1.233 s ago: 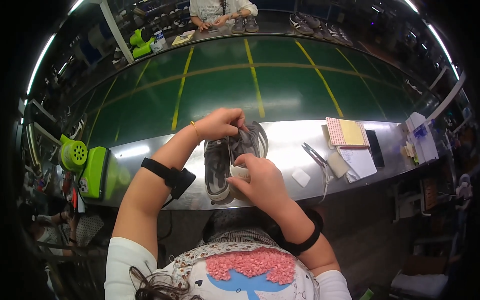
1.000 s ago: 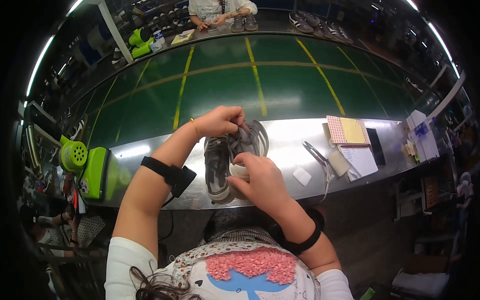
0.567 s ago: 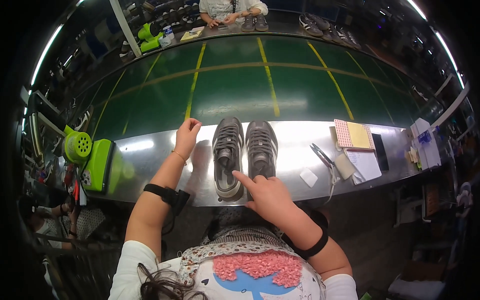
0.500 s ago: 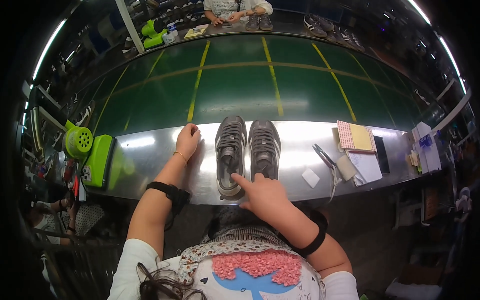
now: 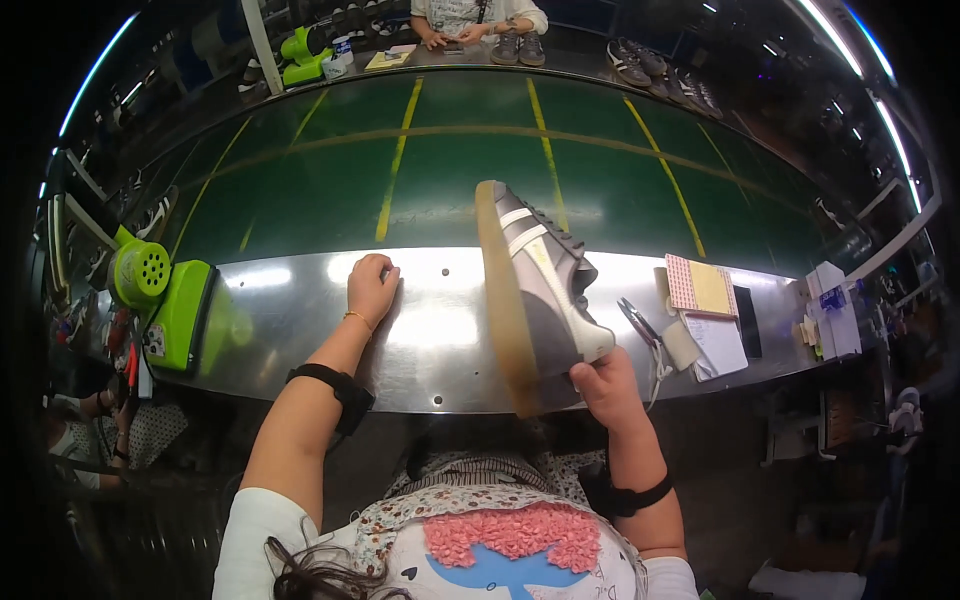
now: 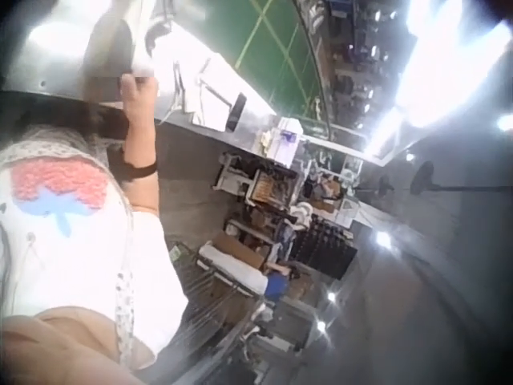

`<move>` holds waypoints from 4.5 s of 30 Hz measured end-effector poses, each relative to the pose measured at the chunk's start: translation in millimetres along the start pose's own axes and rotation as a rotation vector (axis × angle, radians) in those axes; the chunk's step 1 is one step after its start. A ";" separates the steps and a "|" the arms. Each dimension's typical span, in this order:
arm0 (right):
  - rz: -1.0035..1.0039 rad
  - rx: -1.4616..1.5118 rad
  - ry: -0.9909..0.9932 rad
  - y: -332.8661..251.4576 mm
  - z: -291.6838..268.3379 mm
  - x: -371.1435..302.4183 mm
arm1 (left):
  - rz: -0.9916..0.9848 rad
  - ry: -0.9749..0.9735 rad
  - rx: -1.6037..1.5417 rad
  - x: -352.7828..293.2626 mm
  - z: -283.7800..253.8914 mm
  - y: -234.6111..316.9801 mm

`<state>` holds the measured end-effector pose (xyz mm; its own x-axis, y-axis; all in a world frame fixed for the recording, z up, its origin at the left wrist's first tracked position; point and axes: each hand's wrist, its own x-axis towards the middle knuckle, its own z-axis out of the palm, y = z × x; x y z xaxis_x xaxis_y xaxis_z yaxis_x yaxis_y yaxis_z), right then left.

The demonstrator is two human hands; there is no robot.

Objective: The recorder is inspecting and cleaning pairs of shoes on a factory conveyor belt.

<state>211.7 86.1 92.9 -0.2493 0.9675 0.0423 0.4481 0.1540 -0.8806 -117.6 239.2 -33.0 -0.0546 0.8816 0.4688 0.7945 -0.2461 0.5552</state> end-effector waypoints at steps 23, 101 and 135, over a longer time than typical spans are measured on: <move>-0.511 -0.308 0.009 -23.6 -24.6 24.2 | 0.072 -0.013 0.019 -2.2 0.6 -28.3; -0.212 -0.297 0.584 89.8 65.5 -50.3 | 0.063 -0.010 0.249 -137.8 -101.1 22.2; -0.338 -0.291 0.735 96.8 69.6 -54.6 | 0.032 0.094 0.359 -142.7 -98.5 19.0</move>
<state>208.9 34.2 -27.5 0.1654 0.7291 0.6641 0.6772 0.4056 -0.6139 -154.3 69.0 -21.7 -0.0685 0.8310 0.5521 0.9574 -0.1008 0.2705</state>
